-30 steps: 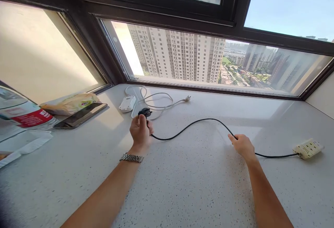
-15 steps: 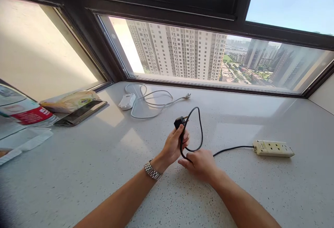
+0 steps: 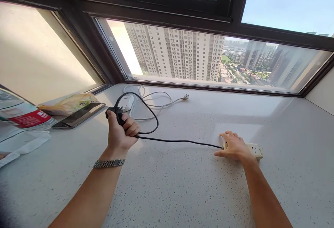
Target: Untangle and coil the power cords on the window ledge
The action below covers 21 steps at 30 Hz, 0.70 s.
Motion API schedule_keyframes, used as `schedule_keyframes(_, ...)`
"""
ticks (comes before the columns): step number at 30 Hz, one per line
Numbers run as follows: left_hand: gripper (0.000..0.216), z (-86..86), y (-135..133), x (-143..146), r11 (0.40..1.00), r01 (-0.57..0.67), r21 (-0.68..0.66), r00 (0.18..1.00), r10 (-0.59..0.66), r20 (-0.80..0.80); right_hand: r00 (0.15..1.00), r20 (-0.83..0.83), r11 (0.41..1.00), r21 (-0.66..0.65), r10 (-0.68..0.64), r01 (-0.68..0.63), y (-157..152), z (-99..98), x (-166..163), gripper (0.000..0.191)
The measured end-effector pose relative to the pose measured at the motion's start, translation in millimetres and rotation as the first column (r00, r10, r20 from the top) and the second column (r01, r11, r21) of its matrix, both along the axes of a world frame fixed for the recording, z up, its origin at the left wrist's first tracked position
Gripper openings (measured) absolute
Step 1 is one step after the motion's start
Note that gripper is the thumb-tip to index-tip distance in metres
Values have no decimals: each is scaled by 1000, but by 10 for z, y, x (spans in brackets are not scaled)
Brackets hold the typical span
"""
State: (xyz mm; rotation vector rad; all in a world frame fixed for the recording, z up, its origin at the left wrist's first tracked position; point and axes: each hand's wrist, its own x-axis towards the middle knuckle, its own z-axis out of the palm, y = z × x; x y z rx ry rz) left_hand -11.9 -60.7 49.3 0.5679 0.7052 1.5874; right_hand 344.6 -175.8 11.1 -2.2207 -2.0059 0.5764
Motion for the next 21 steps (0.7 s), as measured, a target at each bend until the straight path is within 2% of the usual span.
schedule_keyframes(2,51,-29,15,-5,1000,-18,6,1000,18,-24,995,-80,997,-36,58,-61,-46,31,17,91)
schedule_keyframes(4,53,-55,34,-26,999,-45,23,999,46,-12,997,-65,999,-33,32,-34,-75,67,24,83)
schedule_keyframes(6,57,-78,39,-38,996,-69,52,997,68,22,998,-18,998,-22,-62,61,-80,96,24,60)
schedule_keyframes(8,61,-109,5,13,994,-38,103,999,34,37,982,-47,983,19,-184,185,-65,112,7,40)
schedule_keyframes(10,66,-160,-79,166,984,77,161,997,-80,12,928,-255,951,80,-271,299,-39,115,-49,44)
schedule_keyframes(11,70,-195,-140,279,970,160,180,987,-160,-14,862,-421,929,103,-282,355,-26,108,-99,48)
schedule_keyframes(13,74,-277,-287,548,925,335,177,942,-328,-68,626,-745,893,93,-231,440,-7,74,-247,50)
schedule_keyframes(15,75,-366,-446,820,876,460,144,887,-447,-114,397,-908,878,79,-132,472,-5,10,-445,52)
schedule_keyframes(16,75,-408,-523,939,857,501,121,864,-485,-135,344,-935,871,97,-85,482,-10,-31,-550,53)
schedule_keyframes(18,73,-478,-656,1123,828,558,58,825,-545,-149,344,-939,848,182,0,498,-34,-114,-750,54)
schedule_keyframes(21,68,-540,-791,1267,795,606,-34,789,-606,-103,453,-879,806,375,151,459,-87,-200,-973,57)
